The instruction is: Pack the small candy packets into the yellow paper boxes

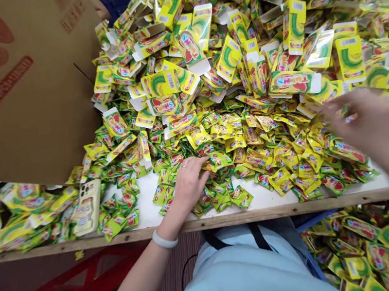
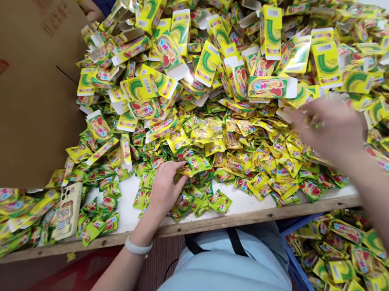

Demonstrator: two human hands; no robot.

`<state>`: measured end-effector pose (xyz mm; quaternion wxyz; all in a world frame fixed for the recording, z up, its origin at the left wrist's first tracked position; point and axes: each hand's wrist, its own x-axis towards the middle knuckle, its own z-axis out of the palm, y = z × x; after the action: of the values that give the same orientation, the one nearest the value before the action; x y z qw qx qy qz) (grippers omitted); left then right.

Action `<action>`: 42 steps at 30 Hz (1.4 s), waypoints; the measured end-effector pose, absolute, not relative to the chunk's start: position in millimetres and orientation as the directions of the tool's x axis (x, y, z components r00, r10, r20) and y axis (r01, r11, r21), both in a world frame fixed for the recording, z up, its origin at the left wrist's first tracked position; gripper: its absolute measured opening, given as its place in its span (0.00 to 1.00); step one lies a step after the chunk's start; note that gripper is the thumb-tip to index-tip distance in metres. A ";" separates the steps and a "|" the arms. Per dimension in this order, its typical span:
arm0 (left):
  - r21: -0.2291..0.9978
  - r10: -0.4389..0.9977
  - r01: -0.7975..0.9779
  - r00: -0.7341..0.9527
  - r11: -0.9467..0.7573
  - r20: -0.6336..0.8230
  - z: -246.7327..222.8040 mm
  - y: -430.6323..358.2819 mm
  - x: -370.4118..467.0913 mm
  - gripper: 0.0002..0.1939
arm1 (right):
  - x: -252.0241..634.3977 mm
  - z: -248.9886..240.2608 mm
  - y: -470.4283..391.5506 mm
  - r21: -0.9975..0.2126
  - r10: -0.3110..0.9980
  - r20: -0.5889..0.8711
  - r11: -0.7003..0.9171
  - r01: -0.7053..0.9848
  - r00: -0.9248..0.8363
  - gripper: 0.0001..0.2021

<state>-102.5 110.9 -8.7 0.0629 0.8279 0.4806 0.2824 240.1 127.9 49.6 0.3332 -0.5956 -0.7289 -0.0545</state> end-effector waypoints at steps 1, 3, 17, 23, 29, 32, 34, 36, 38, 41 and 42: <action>0.431 0.841 0.740 0.343 -0.516 0.417 -6.7 111.3 -102.4 0.08 | 228.1 41.3 130.9 -0.279 0.852 0.503 0.321 0.905 -0.147 0.28; 0.608 0.892 0.667 0.211 -0.431 0.400 -1.7 110.2 -99.7 0.04 | 206.6 23.1 125.4 -0.255 0.881 0.377 0.394 0.883 -0.284 0.22; 0.842 0.931 0.489 0.363 -0.228 0.041 14.6 85.9 -60.5 0.15 | 161.9 26.8 89.5 -0.913 0.926 0.117 0.243 0.329 -0.358 0.11; 0.482 0.917 0.811 0.157 -0.332 0.368 24.3 115.0 -93.1 0.20 | 171.1 10.4 87.1 -0.948 0.974 0.057 0.122 0.293 -0.220 0.13; 0.535 0.902 0.726 0.365 -0.432 0.232 30.5 125.3 -116.9 0.21 | 174.5 9.1 88.2 -0.962 0.970 0.015 0.080 0.260 -0.242 0.13; 0.518 0.928 0.777 0.236 -0.358 0.288 25.8 121.6 -122.0 0.13 | 157.8 13.9 96.0 -0.918 0.930 0.149 0.256 0.303 -0.335 0.10; 0.561 0.943 0.768 0.172 -0.309 0.284 22.9 119.6 -122.7 0.11 | 133.6 14.1 106.8 -0.862 0.896 0.231 0.369 0.346 -0.379 0.07; 0.587 0.949 0.754 0.165 -0.296 0.267 21.6 118.2 -122.5 0.12 | 106.1 11.1 120.2 -0.797 0.890 0.228 0.403 0.449 -0.394 0.05; 0.597 0.949 0.744 0.169 -0.301 0.268 22.1 117.1 -122.3 0.12 | 86.1 7.2 131.6 -0.744 0.896 0.187 0.397 0.538 -0.404 0.06; 0.637 0.949 0.712 0.141 -0.294 0.280 23.5 114.4 -120.5 0.14 | 83.7 6.5 136.4 -0.791 0.889 0.192 0.391 0.471 -0.415 0.11; 0.664 0.953 0.689 0.144 -0.291 0.267 23.5 112.8 -118.2 0.16 | 89.4 8.2 134.1 -0.828 0.889 0.210 0.383 0.410 -0.406 0.12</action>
<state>-118.2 112.8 23.5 0.1970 0.7303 0.5620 0.3346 89.4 134.1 8.2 0.3379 -0.4273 -0.7598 0.3548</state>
